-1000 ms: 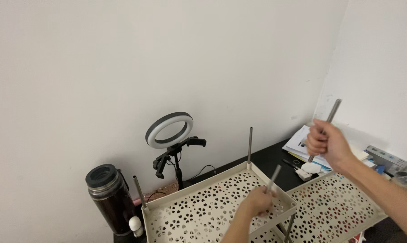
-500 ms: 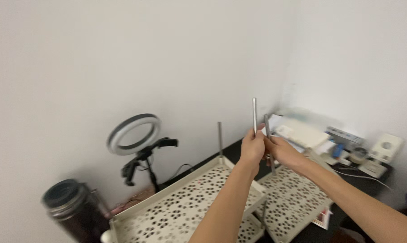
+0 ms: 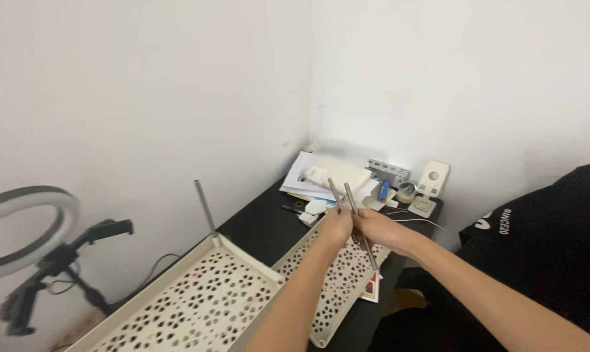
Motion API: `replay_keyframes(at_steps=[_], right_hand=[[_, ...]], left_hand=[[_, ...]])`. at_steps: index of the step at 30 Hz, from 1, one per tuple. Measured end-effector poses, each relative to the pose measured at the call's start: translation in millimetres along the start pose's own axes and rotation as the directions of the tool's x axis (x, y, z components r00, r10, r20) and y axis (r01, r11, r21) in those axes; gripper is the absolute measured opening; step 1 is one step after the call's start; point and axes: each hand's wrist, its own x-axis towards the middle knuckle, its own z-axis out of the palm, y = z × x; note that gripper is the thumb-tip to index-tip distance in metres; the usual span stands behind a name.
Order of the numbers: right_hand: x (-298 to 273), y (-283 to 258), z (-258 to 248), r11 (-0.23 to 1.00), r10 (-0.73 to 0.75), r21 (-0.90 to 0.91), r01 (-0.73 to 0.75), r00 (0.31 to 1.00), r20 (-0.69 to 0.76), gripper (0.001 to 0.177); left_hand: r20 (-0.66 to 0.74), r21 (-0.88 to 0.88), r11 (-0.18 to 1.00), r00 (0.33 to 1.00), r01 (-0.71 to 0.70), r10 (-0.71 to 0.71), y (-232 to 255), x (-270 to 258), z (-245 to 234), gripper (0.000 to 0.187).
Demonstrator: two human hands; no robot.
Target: The person moves a three-tier plastic storage rack to a desk, removes items from the top tier, then disassembles the rack by removing the metal support rods and separating the plastic trays. The person handles figurines, a notebook, and a mug during the process.
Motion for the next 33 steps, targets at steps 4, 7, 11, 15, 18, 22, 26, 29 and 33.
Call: replay_keyframes(at_steps=[4,7,11,15,18,22,26,29,33], right_hand=[[29,45,1,0.961,0.169,-0.224,-0.165,0.986,-0.003,0.028],[53,89,22,0.929,0.279,-0.254,-0.271,0.960,-0.001,0.024],[85,157,61,0.912,0.365,-0.228,-0.342,0.929,0.065,0.038],[103,209,103,0.857,0.490,0.141,-0.496,0.869,0.074,0.028],[107,228,127,0.786,0.575,0.319,-0.530,0.816,-0.061,0.028],[114,239,146,0.732,0.621,0.391,-0.558,0.782,-0.046,0.031],[120,247,150,0.759,0.605,0.325,-0.565,0.795,-0.030,0.032],[126,245,145,0.817,0.559,0.237,-0.526,0.823,-0.101,0.035],[128,234,136,0.822,0.529,0.343,-0.454,0.832,-0.168,0.055]], left_hand=[[0.220,0.731,0.650,0.973,-0.208,0.064,-21,14,-16,0.044],[0.248,0.933,0.289,0.966,-0.217,-0.075,-33,1,-21,0.040],[0.211,0.971,0.142,0.968,-0.192,-0.134,-42,-7,-21,0.053],[0.227,0.972,0.112,0.953,-0.208,-0.203,-53,8,-27,0.036],[0.188,0.982,0.057,0.950,-0.179,-0.248,-67,21,-30,0.034],[0.135,0.989,0.098,0.957,-0.113,-0.257,-82,28,-34,0.033],[0.214,0.975,0.100,0.964,-0.200,-0.160,-96,25,-36,0.032],[0.271,0.957,0.124,0.960,-0.261,-0.070,-104,24,-42,0.026],[0.278,0.943,0.204,0.960,-0.263,-0.045,-113,24,-47,0.023]])
